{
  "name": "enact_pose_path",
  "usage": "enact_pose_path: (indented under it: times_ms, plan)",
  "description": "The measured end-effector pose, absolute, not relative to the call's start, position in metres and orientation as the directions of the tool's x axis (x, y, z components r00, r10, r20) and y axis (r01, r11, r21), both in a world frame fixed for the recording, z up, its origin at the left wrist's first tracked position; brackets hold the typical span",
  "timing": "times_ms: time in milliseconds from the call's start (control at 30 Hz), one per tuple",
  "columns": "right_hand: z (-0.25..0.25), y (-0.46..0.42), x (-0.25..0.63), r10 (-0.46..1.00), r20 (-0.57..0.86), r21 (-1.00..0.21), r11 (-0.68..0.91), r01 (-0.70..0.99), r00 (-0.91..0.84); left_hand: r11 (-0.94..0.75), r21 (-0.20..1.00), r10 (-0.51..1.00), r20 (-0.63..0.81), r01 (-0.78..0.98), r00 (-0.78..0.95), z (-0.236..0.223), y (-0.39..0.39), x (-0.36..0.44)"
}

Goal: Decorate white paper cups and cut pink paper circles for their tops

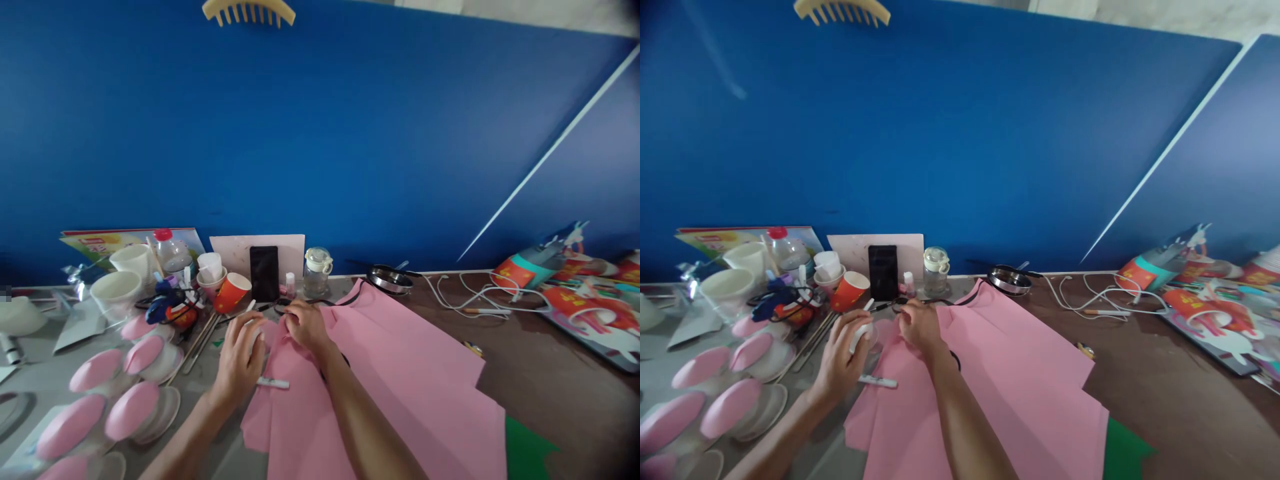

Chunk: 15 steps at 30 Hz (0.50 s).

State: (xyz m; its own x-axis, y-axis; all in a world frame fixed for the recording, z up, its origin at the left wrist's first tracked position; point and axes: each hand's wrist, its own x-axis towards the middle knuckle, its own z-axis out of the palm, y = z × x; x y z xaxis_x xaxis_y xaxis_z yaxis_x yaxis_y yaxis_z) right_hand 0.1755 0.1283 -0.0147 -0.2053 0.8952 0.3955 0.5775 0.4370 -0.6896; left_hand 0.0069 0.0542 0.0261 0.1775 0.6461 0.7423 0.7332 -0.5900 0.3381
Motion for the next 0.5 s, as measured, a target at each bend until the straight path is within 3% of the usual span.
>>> enact_pose_path:
  times_ms: [333, 500]
  plan:
    - [-0.008, 0.133, 0.188, 0.967, 0.253, -0.867, 0.231, 0.441, -0.01, -0.518, 0.527, 0.752, 0.657, 0.673, 0.065, 0.012, 0.087, 0.045]
    - [-0.003, 0.138, 0.214, 0.974, 0.145, -0.943, 0.188, 0.273, -0.172, -0.585, 0.509, 0.771, 0.591, 0.632, 0.238, 0.025, 0.089, 0.058]
